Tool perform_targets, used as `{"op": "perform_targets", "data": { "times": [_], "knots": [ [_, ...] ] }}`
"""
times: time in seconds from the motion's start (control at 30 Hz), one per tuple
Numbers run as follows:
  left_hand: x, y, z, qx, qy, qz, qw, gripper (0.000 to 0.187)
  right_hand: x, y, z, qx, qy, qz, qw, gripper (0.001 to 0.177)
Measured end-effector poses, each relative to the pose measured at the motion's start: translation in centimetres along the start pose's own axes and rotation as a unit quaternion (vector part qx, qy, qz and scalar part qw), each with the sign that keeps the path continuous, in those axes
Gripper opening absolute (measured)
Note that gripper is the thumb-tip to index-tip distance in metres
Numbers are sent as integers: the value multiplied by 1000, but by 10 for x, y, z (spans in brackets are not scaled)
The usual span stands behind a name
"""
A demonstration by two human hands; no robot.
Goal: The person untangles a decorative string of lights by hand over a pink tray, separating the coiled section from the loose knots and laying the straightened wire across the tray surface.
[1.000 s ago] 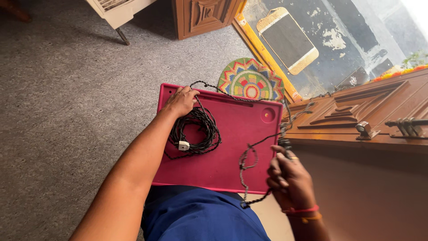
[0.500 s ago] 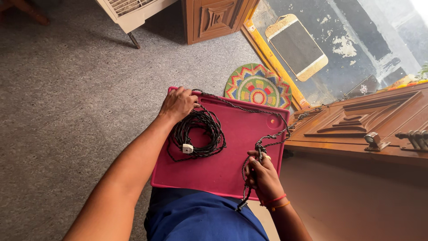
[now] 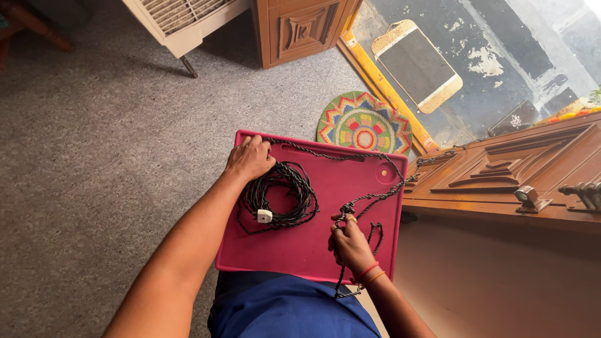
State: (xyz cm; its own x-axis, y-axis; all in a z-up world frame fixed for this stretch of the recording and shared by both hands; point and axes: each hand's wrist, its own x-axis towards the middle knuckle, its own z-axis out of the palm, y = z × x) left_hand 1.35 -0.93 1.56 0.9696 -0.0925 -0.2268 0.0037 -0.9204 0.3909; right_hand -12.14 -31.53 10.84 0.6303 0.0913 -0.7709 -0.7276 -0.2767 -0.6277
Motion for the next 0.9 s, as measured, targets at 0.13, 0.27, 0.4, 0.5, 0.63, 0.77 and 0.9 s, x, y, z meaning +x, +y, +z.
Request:
{"op": "perform_targets", "data": {
  "times": [0.13, 0.27, 0.4, 0.5, 0.63, 0.77, 0.9],
  "knots": [
    [21, 35, -4, 0, -16, 14, 1000, 21, 7, 6, 4, -16, 0, 2, 1000, 26],
    [44, 93, 6, 2, 16, 113, 994, 19, 18, 14, 11, -34, -1, 20, 999, 30],
    [62, 164, 17, 14, -90, 187, 978, 33, 27, 18, 16, -67, -21, 5, 998, 32],
    [67, 207, 35, -2, -105, 241, 965, 44, 32, 26, 18, -96, -29, 12, 995, 31],
    [79, 250, 65, -8, -116, 288, 951, 50, 52, 44, 21, -146, -9, -2, 989, 25],
    [86, 275, 95, 26, -130, 302, 944, 49, 67, 74, 26, -173, 9, -4, 985, 24],
    [101, 289, 115, 33, -151, 315, 936, 50, 76, 87, 30, -343, 0, -155, 926, 21]
  ]
}}
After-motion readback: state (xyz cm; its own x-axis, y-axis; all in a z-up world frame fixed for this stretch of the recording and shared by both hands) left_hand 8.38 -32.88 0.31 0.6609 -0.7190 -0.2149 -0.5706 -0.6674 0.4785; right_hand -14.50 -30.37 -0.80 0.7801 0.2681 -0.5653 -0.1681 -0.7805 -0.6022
